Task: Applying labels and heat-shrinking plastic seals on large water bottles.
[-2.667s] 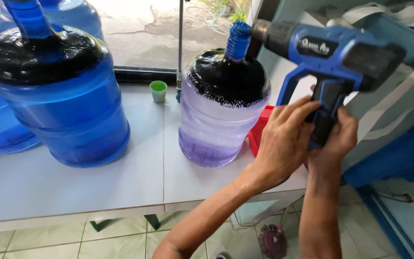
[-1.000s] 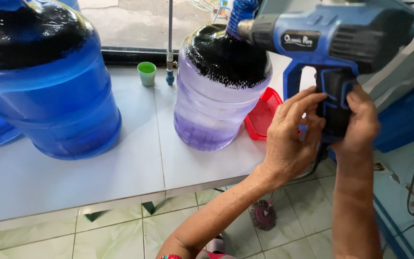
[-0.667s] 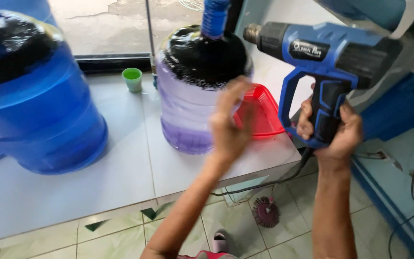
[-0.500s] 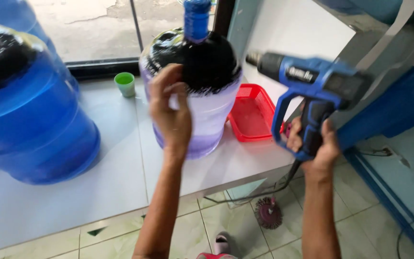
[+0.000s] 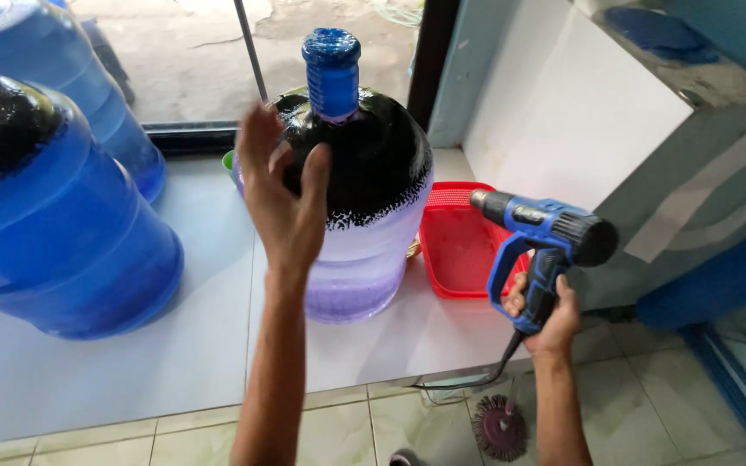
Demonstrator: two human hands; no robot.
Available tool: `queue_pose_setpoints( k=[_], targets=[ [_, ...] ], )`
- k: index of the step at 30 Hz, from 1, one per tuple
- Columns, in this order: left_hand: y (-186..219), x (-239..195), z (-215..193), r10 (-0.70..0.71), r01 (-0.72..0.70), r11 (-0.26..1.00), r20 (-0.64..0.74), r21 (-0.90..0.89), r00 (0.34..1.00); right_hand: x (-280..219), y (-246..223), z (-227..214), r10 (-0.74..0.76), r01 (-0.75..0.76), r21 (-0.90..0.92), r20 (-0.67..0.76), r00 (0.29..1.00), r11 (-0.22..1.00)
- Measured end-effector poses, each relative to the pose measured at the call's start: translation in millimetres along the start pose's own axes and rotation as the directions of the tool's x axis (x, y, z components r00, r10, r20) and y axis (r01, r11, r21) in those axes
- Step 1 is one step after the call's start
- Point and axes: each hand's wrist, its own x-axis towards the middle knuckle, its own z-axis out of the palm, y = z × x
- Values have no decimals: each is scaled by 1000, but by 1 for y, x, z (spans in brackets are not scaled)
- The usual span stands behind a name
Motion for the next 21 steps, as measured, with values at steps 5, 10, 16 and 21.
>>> queue_pose_setpoints(
  k=[5, 10, 16, 21],
  targets=[
    [-63, 86, 50, 21, -36, 983, 84, 182, 996, 23, 50, -27, 31, -31, 33, -1, 1000, 999],
    [-69, 113, 71, -212, 201, 974, 101, 108, 972, 35, 68, -25, 70, -70, 111, 5, 998, 991],
    [-66, 114, 71, -259, 231, 941, 88, 246, 962, 42, 77, -34, 69, -60, 156, -57, 996, 986],
    [-58, 114, 58, -204, 159, 964, 206, 212, 957, 45, 82, -39, 83, -70, 209, -54, 995, 975]
  ],
)
